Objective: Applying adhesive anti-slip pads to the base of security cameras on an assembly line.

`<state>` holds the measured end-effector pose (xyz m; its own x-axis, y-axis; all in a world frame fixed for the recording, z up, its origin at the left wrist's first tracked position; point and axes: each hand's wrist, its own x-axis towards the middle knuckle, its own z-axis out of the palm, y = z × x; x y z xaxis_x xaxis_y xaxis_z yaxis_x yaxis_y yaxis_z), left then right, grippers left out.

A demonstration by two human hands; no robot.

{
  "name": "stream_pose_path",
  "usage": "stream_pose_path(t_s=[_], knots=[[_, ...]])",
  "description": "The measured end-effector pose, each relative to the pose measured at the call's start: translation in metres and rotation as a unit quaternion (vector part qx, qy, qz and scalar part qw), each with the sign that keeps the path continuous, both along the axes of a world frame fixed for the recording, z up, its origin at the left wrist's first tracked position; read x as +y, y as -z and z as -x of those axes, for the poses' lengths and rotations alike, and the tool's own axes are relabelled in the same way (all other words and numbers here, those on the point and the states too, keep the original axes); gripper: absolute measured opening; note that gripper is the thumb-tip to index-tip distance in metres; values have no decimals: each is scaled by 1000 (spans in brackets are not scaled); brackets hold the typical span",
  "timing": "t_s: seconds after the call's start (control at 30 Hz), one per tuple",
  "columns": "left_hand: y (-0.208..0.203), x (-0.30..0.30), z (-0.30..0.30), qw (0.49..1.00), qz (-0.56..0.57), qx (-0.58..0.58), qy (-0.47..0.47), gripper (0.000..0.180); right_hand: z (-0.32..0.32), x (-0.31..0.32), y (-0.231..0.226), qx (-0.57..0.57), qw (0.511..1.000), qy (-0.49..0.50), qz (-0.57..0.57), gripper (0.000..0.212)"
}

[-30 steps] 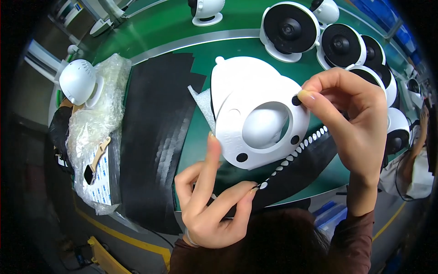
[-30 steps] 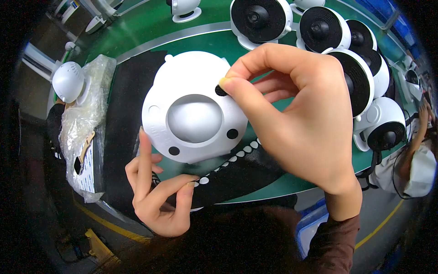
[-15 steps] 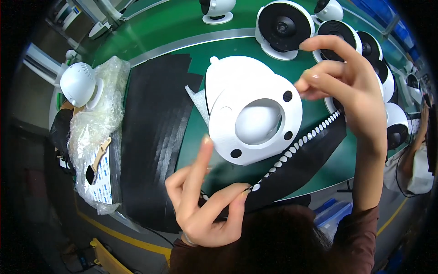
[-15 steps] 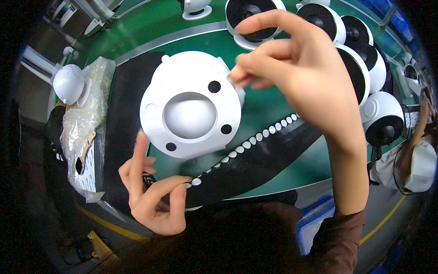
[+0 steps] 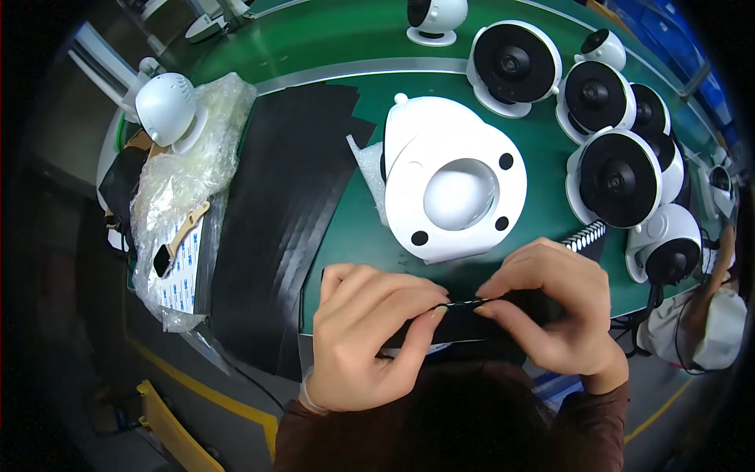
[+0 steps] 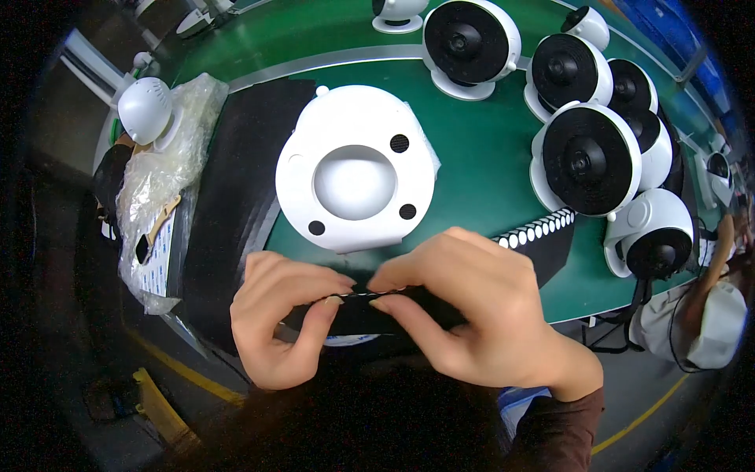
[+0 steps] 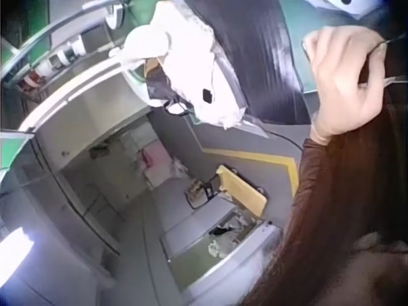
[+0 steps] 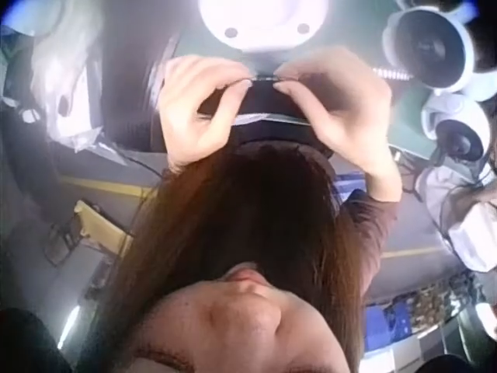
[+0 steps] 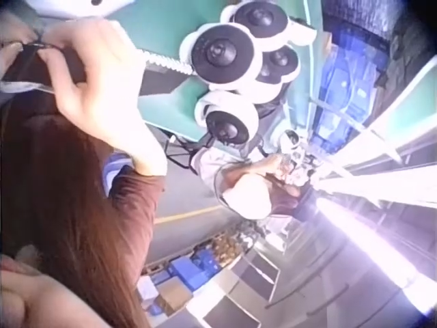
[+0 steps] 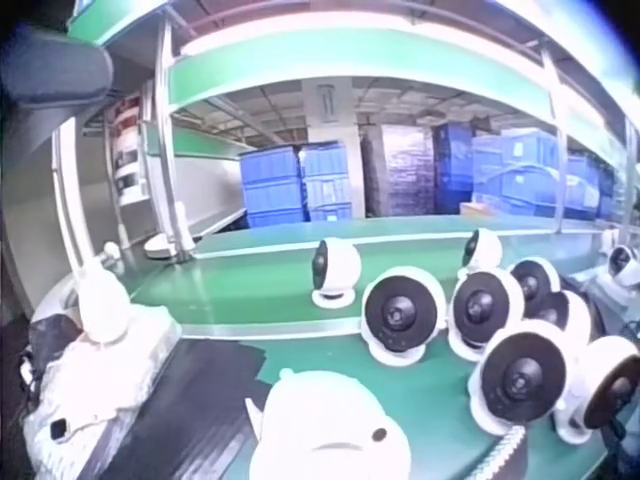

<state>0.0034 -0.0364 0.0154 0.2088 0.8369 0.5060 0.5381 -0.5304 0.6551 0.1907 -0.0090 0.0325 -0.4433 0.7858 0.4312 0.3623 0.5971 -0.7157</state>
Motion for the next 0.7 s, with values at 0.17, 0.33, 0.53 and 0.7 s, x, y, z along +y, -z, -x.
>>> stream_pose_path(t_s=[0.17,0.33,0.53,0.7], knots=[[-4,0,-2,999,14,-42,13,14,1,-1,-5,-47,994,0,-94,19],[-4,-1,-4,999,7,-51,6,15,1,-4,-8,-74,991,0,-112,18],[-1,-2,-6,999,1,-50,-10,15,8,-4,-7,-67,983,15,-171,18],[2,0,-5,998,13,-68,-16,12,10,-1,-7,-110,982,-2,-156,19]])
